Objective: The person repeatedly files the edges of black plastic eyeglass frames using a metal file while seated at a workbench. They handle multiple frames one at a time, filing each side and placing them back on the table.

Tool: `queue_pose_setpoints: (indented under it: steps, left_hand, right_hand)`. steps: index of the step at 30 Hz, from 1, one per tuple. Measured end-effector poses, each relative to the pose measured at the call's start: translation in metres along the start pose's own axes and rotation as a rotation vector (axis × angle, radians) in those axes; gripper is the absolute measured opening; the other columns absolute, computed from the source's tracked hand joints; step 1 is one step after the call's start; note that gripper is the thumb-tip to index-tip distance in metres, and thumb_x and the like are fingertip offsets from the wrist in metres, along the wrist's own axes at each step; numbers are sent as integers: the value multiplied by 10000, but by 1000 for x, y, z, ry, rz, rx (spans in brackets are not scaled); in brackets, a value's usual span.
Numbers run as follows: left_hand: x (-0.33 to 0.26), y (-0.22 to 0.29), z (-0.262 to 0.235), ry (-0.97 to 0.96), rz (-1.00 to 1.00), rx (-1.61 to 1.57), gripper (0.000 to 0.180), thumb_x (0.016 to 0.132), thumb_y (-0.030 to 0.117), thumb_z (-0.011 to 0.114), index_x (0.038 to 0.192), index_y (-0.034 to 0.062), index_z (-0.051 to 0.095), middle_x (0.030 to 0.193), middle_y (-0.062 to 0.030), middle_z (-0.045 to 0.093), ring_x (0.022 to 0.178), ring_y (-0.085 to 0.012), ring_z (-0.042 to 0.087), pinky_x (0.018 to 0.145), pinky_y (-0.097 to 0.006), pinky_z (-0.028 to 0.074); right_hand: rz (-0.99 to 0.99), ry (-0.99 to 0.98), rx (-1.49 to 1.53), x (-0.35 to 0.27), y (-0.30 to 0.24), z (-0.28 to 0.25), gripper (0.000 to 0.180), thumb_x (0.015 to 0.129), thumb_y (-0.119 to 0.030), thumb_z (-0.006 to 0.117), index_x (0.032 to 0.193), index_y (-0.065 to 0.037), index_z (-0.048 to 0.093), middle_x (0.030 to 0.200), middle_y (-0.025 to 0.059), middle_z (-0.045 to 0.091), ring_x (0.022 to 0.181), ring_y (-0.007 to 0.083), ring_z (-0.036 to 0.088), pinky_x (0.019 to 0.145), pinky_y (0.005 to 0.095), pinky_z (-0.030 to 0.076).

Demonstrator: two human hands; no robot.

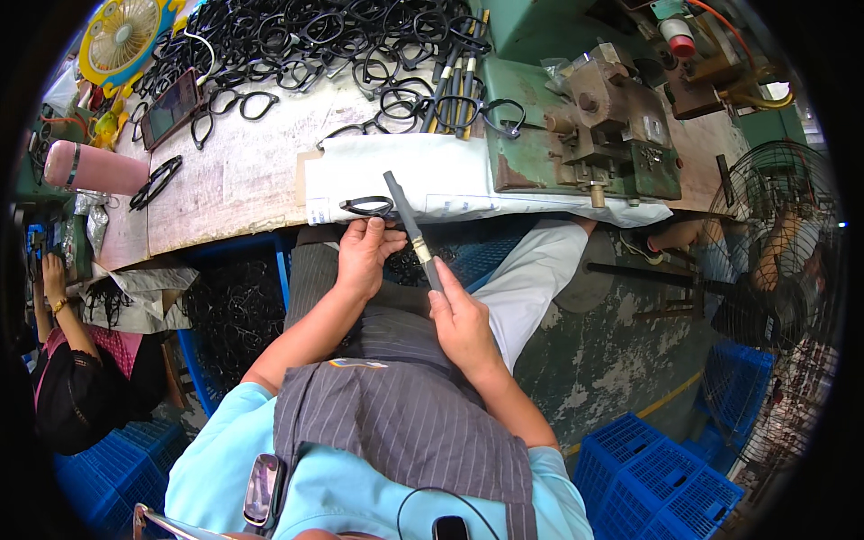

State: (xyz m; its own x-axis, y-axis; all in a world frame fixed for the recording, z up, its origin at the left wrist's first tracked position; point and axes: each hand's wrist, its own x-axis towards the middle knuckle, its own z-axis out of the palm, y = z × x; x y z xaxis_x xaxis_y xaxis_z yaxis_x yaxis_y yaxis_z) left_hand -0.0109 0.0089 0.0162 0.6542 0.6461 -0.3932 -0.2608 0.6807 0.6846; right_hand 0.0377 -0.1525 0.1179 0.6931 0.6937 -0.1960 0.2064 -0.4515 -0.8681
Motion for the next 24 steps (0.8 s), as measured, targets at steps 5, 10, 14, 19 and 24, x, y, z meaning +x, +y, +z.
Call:
queue_pose_setpoints:
  steps: [5,10,14,19,24]
  left_hand:
    - [0,-13,8,21,132,-6,181,976,196,553,1050,30,552,980,-70,616,785,-167,641,724,-307,560]
    - [2,-19,10,101,166,19,186,982,199,541,1038,21,542,951,-77,609,777,-189,643,744,-350,566]
    - [4,-19,10,103,169,6,221,982,205,537,1030,-11,531,937,-96,604,810,-220,650,763,-368,573]
    - [2,-16,11,67,167,-7,297,978,244,539,1089,-29,497,985,-118,611,875,-229,649,789,-363,570]
    - [3,-21,16,85,189,-36,338,981,308,511,1069,-17,476,947,-123,606,862,-257,657,823,-413,563]
  right_hand:
    - [-100,-65,-128,-14,-6,-6,513,904,-31,547,1403,-90,445,789,173,623,674,284,618,650,348,495]
    - [-277,-5,-331,-15,-3,-1,544,885,-30,573,1406,-122,449,682,164,528,622,345,560,589,417,468]
    - [-293,19,-414,9,0,9,567,869,-28,584,1407,-144,450,654,159,495,614,360,557,566,439,460]
    - [-277,62,-395,19,-9,4,552,869,-41,591,1397,-137,462,663,160,509,567,368,548,539,436,461]
    - [-347,-4,-394,-5,-16,-7,552,866,-30,585,1397,-116,461,641,147,485,541,356,542,511,428,457]
